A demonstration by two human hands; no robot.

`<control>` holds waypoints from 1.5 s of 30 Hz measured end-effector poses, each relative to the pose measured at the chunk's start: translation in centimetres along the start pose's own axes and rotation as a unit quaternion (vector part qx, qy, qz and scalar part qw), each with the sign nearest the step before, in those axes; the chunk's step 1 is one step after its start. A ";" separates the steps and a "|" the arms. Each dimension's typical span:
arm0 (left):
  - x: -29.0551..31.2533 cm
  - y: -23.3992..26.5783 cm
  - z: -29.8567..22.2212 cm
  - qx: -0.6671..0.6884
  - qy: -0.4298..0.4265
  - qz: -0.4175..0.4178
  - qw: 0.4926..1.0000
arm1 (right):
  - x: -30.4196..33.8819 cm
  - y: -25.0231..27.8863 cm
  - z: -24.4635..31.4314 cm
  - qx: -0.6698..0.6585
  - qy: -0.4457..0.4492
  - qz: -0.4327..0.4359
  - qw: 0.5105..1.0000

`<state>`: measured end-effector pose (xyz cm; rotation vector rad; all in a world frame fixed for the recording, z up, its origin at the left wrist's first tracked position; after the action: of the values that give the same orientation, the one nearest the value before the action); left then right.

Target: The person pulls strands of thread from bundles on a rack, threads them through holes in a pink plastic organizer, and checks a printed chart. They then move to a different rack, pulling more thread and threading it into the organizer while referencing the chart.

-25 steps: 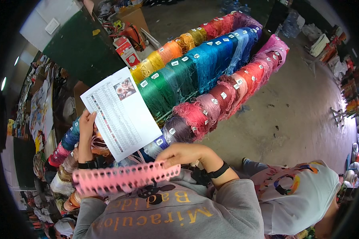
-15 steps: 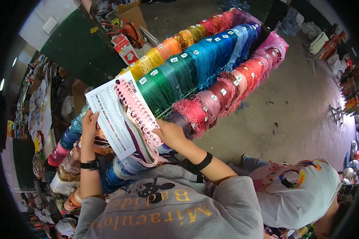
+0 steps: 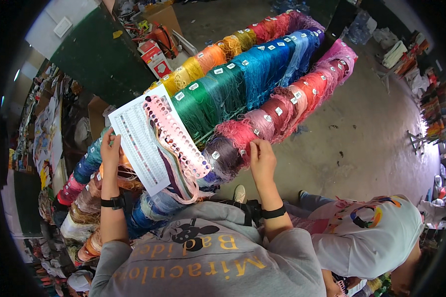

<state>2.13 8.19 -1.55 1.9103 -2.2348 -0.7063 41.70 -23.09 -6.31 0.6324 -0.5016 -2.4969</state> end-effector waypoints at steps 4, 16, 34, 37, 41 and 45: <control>-0.5 0.4 -1.1 -0.037 -0.025 -0.041 0.998 | 0.5 -0.7 -1.1 0.034 0.010 0.002 0.999; 0.2 0.7 -5.0 -0.054 -0.081 -0.058 0.994 | 0.5 -0.5 -1.8 0.076 0.003 -0.014 0.997; 2.4 -1.3 -7.8 0.066 -0.038 0.014 0.997 | 2.5 0.2 -6.5 -0.314 -0.249 0.098 0.911; 2.6 -1.5 -7.8 0.058 -0.040 0.021 0.997 | 2.6 -0.2 -5.9 -0.269 -0.251 0.156 0.917; 3.0 -2.0 -8.1 0.066 -0.042 0.039 0.996 | 2.4 -0.3 -5.8 -0.258 -0.218 0.152 0.929; 3.1 -1.8 -8.0 0.057 -0.046 0.043 0.996 | 2.3 0.1 -5.4 -0.236 -0.198 0.131 0.942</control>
<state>6.18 2.84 4.14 1.8538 -2.4463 -0.6804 42.84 -25.65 -11.48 -0.1207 -0.0983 -2.3570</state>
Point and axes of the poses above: each hand's wrist, its own x-axis away from the middle knuckle, its own y-axis out of the back of the hand, z = x × y, the point moved 8 cm from there along -x, towards the middle knuckle
